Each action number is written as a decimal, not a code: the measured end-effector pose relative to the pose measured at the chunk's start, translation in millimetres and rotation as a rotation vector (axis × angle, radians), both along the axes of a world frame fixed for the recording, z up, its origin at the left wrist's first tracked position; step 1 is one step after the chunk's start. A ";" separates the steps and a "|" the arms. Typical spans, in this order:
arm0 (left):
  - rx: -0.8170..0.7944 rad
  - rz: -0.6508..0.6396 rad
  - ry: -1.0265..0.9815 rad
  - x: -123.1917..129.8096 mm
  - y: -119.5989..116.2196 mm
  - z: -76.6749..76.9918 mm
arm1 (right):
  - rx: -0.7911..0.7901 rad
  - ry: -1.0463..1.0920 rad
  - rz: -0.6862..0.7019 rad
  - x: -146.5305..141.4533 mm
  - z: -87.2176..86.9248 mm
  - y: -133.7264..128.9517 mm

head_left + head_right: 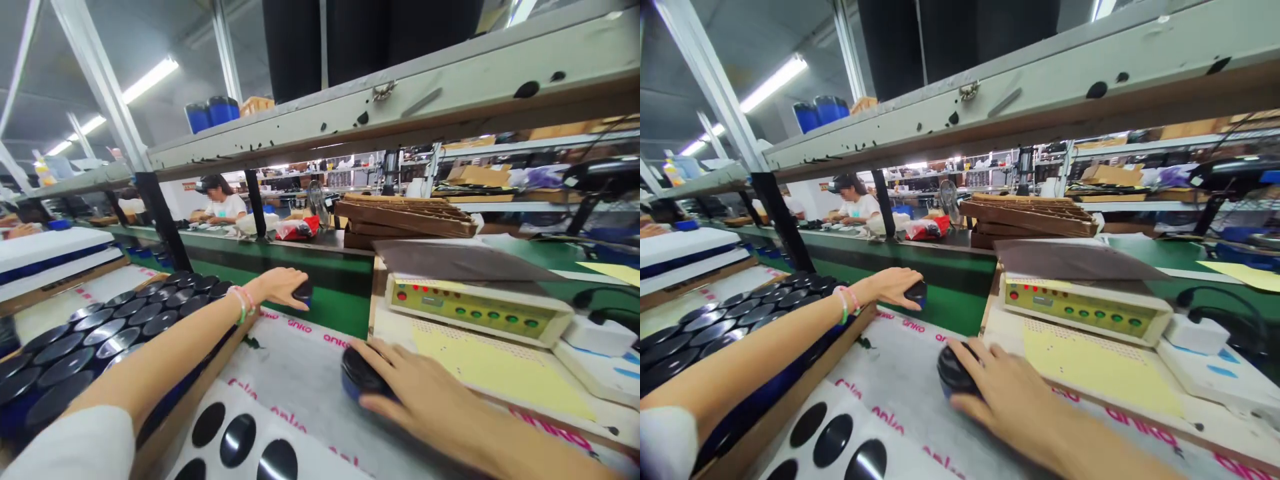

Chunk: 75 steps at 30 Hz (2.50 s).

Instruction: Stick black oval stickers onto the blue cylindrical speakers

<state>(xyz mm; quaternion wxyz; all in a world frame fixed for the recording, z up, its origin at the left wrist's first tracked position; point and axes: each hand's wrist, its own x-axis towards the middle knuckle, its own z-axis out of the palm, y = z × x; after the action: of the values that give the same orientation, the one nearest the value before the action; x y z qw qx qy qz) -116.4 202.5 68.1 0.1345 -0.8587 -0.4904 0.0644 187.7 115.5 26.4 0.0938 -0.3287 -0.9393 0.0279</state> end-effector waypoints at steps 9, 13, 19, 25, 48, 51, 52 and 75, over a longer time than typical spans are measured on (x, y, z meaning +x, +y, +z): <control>-0.071 0.208 0.043 -92.7 77.2 -32.9 | -0.013 -0.098 -0.039 -172.1 -0.3 148.1; -0.100 0.295 0.061 -103.0 71.1 -44.5 | -0.053 -0.104 -0.024 -177.0 7.4 146.3; 0.012 0.211 0.040 -56.9 60.7 -5.2 | 0.013 0.001 -0.022 -4.7 92.8 82.8; 0.072 -0.377 -0.194 119.0 -12.6 15.9 | 0.015 -0.031 -0.358 187.9 80.4 -41.0; -0.193 0.206 -0.096 68.0 34.7 -19.8 | 0.225 -0.041 -0.060 -29.4 24.4 83.1; -0.244 0.254 -0.102 48.0 47.0 -26.1 | 0.199 -0.100 -0.055 -73.2 5.5 130.6; -0.260 0.266 -0.103 42.9 49.7 -27.3 | 0.187 -0.118 -0.054 -82.3 -1.9 141.1; -0.285 0.084 -0.211 102.5 -157.2 14.1 | 0.234 0.129 -0.055 88.7 70.1 -0.5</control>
<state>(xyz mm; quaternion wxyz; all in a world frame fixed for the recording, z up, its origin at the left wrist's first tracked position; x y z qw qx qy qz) -14.0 45.3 82.2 -0.0433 -0.8499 -0.5229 0.0484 276.4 115.0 96.5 0.1924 -0.3388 -0.9188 -0.0631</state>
